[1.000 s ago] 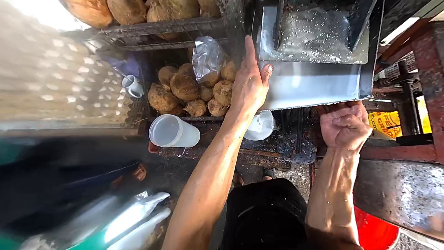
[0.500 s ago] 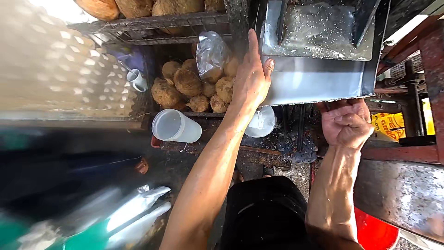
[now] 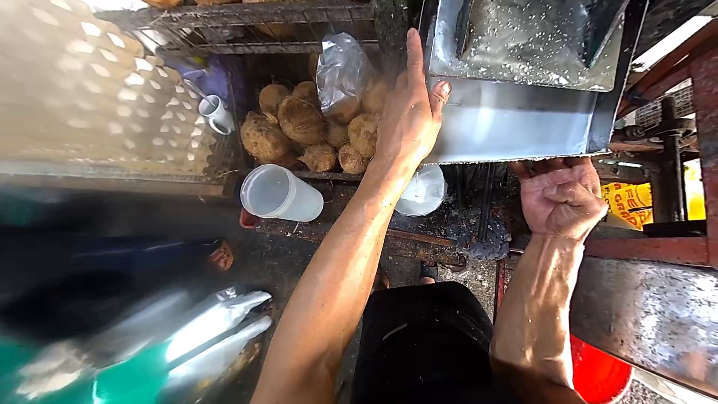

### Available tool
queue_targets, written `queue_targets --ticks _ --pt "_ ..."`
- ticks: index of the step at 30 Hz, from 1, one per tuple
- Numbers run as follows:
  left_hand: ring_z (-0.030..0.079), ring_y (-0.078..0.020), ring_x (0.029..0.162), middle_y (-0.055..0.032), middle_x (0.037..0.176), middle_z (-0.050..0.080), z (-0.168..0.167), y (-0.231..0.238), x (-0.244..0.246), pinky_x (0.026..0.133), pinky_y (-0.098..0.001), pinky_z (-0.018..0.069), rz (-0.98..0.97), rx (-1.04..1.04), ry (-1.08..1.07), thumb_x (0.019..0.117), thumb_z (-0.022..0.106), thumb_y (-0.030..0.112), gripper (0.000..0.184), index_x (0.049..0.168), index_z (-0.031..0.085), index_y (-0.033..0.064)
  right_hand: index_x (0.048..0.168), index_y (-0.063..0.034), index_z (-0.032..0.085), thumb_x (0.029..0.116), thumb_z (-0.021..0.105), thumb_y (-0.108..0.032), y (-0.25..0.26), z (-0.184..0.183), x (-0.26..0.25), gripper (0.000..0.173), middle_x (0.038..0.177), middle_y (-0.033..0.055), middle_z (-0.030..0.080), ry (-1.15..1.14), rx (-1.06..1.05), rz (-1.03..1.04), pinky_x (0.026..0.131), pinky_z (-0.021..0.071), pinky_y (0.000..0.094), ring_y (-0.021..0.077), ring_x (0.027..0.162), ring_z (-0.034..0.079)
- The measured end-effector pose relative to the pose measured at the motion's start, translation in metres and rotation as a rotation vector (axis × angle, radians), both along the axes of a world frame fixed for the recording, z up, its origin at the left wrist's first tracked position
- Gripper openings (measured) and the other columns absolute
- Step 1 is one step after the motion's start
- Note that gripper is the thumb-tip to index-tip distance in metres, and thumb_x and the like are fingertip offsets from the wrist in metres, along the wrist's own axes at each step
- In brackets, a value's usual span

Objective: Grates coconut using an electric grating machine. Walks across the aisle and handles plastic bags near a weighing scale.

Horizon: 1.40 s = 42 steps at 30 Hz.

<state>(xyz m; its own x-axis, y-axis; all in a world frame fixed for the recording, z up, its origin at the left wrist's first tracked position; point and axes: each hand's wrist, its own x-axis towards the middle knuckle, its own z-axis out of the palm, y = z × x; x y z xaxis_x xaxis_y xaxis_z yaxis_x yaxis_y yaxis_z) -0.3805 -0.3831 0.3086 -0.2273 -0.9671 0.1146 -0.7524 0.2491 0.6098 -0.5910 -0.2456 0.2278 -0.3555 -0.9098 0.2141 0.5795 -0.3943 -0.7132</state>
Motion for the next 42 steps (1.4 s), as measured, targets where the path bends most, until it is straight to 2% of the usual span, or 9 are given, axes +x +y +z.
queue_targets --ticks 10,16,19,22,25,30,35,37,42 --pt "0.047 -0.0299 0.142 -0.0184 0.157 0.044 -0.001 0.0 0.0 0.117 -0.0465 0.0383 -0.008 -0.021 0.012 0.1084 0.044 0.04 0.077 0.166 0.002 0.0116 0.13 -0.0102 0.053 0.0713 0.064 0.002 -0.001 -0.009 -0.002 0.061 0.124 0.011 0.067 -0.037 -0.037 0.035 0.099 0.052 0.0614 0.0311 0.12 0.063" --pt "0.051 -0.0312 0.138 -0.0189 0.154 0.047 -0.001 0.002 0.0 0.114 -0.0487 0.042 0.012 -0.045 -0.011 0.108 0.044 0.042 0.076 0.166 0.003 0.0132 0.133 -0.0153 0.055 0.0766 0.07 -0.011 0.003 -0.011 -0.01 0.059 0.129 0.009 0.065 -0.034 0.018 0.105 0.097 0.0536 0.0599 0.0302 0.122 0.063" --pt "0.053 -0.0364 0.134 -0.0209 0.152 0.049 0.001 0.003 -0.002 0.108 -0.0542 0.0458 0.02 -0.024 -0.041 0.1079 0.044 0.044 0.078 0.166 0.001 0.0148 0.138 -0.0117 0.051 0.0853 0.057 -0.012 0.014 0.003 -0.011 0.053 0.129 0.0107 0.067 0.235 0.301 0.07 0.093 0.0584 0.0544 0.0291 0.119 0.065" --pt "0.055 -0.0403 0.13 -0.0231 0.148 0.049 0.007 0.002 0.0 0.105 -0.0572 0.0467 -0.01 0.011 -0.037 0.1078 0.044 0.046 0.08 0.166 -0.001 0.0159 0.129 0.0004 0.06 0.0932 0.055 -0.015 0.041 0.029 -0.001 0.039 0.111 0.0106 0.075 0.794 0.566 -0.15 0.081 0.0642 0.0383 0.0203 0.097 0.075" --pt "0.053 -0.0414 0.131 -0.0223 0.149 0.048 0.018 0.001 0.003 0.103 -0.0616 0.0463 -0.029 0.063 -0.048 0.1064 0.045 0.046 0.082 0.166 -0.005 0.0211 0.122 0.0018 0.067 0.0949 0.056 -0.017 0.064 0.069 0.025 0.035 0.101 0.0088 0.075 1.2 0.454 -0.454 0.079 0.0616 0.0285 0.0103 0.087 0.073" --pt "0.052 -0.0466 0.131 -0.0241 0.15 0.046 0.017 0.003 0.006 0.097 -0.0688 0.0463 -0.054 0.071 -0.062 0.1045 0.048 0.041 0.085 0.166 -0.008 0.0223 0.134 -0.0054 0.065 0.1038 0.044 -0.033 0.019 0.104 0.073 0.046 0.143 0.0138 0.06 1.808 0.342 -0.366 0.108 0.0449 0.0542 0.0316 0.134 0.054" --pt "0.052 -0.0454 0.132 -0.0233 0.15 0.045 0.014 0.003 0.005 0.096 -0.0666 0.049 -0.047 0.09 -0.052 0.1046 0.048 0.033 0.085 0.165 -0.01 0.0231 0.161 -0.0055 0.03 0.1078 0.028 -0.05 -0.033 0.086 0.091 0.07 0.169 0.0181 0.023 2.018 0.596 -0.242 0.121 0.024 0.0624 0.0363 0.157 0.02" --pt "0.051 -0.0443 0.133 -0.022 0.151 0.044 0.013 0.005 0.004 0.096 -0.0683 0.0475 -0.043 0.099 -0.039 0.1041 0.049 0.031 0.085 0.165 -0.011 0.0253 0.162 -0.0036 0.028 0.1074 0.026 -0.055 -0.044 0.08 0.091 0.075 0.168 0.021 0.024 2.018 0.618 -0.282 0.122 0.0191 0.0667 0.0393 0.157 0.018" --pt "0.051 -0.0434 0.132 -0.0221 0.15 0.045 0.01 0.0 0.004 0.095 -0.0688 0.0467 -0.055 0.098 0.004 0.1008 0.052 0.027 0.089 0.166 -0.009 0.0247 0.153 -0.0051 0.044 0.1045 0.032 -0.062 -0.074 0.088 0.095 0.076 0.159 0.022 0.042 1.99 0.709 -0.307 0.119 0.0155 0.0729 0.0419 0.153 0.028"
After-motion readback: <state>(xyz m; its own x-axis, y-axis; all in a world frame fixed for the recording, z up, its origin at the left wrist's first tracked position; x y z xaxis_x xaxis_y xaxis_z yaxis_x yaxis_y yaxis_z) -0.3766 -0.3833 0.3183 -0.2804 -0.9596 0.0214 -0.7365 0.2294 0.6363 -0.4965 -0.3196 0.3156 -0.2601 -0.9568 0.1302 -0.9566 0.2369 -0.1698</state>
